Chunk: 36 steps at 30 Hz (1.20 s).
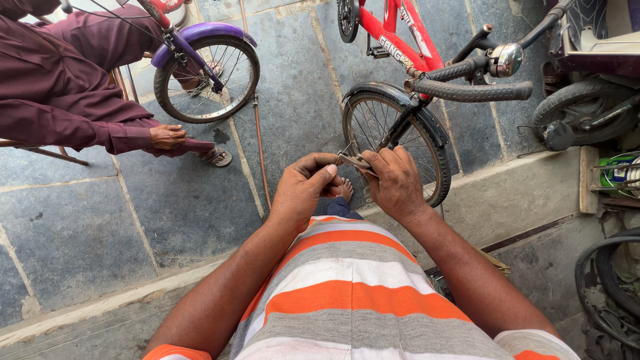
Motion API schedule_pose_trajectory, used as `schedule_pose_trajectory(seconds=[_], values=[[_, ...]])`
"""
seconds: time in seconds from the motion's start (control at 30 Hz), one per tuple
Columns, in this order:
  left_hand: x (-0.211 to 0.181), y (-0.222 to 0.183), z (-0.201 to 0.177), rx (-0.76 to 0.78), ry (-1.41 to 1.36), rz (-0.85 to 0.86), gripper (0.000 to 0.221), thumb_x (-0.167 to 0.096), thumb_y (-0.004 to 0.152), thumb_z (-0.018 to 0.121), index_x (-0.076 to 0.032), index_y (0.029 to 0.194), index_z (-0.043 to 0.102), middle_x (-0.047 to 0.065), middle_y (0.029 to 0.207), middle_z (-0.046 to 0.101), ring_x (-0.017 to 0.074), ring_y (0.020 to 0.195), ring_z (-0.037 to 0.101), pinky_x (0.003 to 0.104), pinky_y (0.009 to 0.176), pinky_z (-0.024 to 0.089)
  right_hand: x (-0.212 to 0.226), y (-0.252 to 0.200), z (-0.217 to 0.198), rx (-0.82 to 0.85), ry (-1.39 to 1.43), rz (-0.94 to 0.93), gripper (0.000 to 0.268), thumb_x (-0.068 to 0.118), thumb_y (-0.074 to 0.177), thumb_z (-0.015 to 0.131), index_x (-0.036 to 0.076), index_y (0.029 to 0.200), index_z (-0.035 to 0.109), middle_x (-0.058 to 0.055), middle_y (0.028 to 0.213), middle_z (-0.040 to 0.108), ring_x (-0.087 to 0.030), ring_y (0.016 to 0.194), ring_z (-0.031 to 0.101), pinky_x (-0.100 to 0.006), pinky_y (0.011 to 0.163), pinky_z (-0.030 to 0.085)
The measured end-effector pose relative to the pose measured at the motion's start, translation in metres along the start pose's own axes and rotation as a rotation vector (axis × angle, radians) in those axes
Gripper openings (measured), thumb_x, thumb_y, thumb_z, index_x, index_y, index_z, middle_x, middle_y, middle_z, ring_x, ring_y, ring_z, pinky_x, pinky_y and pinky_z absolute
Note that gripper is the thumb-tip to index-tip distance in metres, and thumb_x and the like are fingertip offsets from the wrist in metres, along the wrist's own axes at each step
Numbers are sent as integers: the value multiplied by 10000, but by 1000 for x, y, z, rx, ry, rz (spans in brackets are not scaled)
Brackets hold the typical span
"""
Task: The person uses pliers to strip and twist a wire, then threads the wire through the bell and handlebar assembly of a bicycle and secures it.
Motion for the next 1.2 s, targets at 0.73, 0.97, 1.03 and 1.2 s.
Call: schedule_pose_trajectory(seconds=[0.73, 0.97, 1.03, 1.2], values=[[-39, -21, 18, 182, 506, 45, 141, -180, 892, 749, -70, 975, 779, 33, 827, 771, 99, 773, 693, 291, 732, 581, -11, -15, -10, -99, 158, -135, 203, 124, 820, 785, 71, 903, 607, -45, 729, 573, -219, 639, 635, -372, 548, 522], [-31, -15, 14, 143, 392, -10, 185, -146, 946, 694, -31, 1072, 765, 38, 868, 765, 100, 785, 698, 277, 732, 607, -19, -17, 5, -6, 206, 38, 168, 171, 910, 763, 80, 875, 626, -51, 731, 605, -213, 626, 653, -380, 552, 516], [-31, -13, 13, 128, 327, 16, 211, -136, 960, 661, -31, 1120, 750, 33, 888, 762, 90, 789, 708, 258, 727, 621, -17, -14, 8, -23, 281, 82, 207, 219, 958, 748, 42, 950, 642, -68, 778, 622, -224, 652, 667, -375, 555, 525], [-29, -16, 13, 106, 345, 67, 217, -121, 997, 625, -4, 1136, 742, 63, 860, 757, 100, 748, 704, 262, 691, 624, -9, -11, 9, 7, 331, 67, 196, 193, 965, 727, 33, 1037, 640, -77, 827, 599, -230, 697, 661, -381, 583, 529]])
Point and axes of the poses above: each hand's wrist, its own y-axis towards the middle knuckle, its own z-axis out of the palm, x = y × z, the point moved 7 cm from there along y, towards the middle knuckle
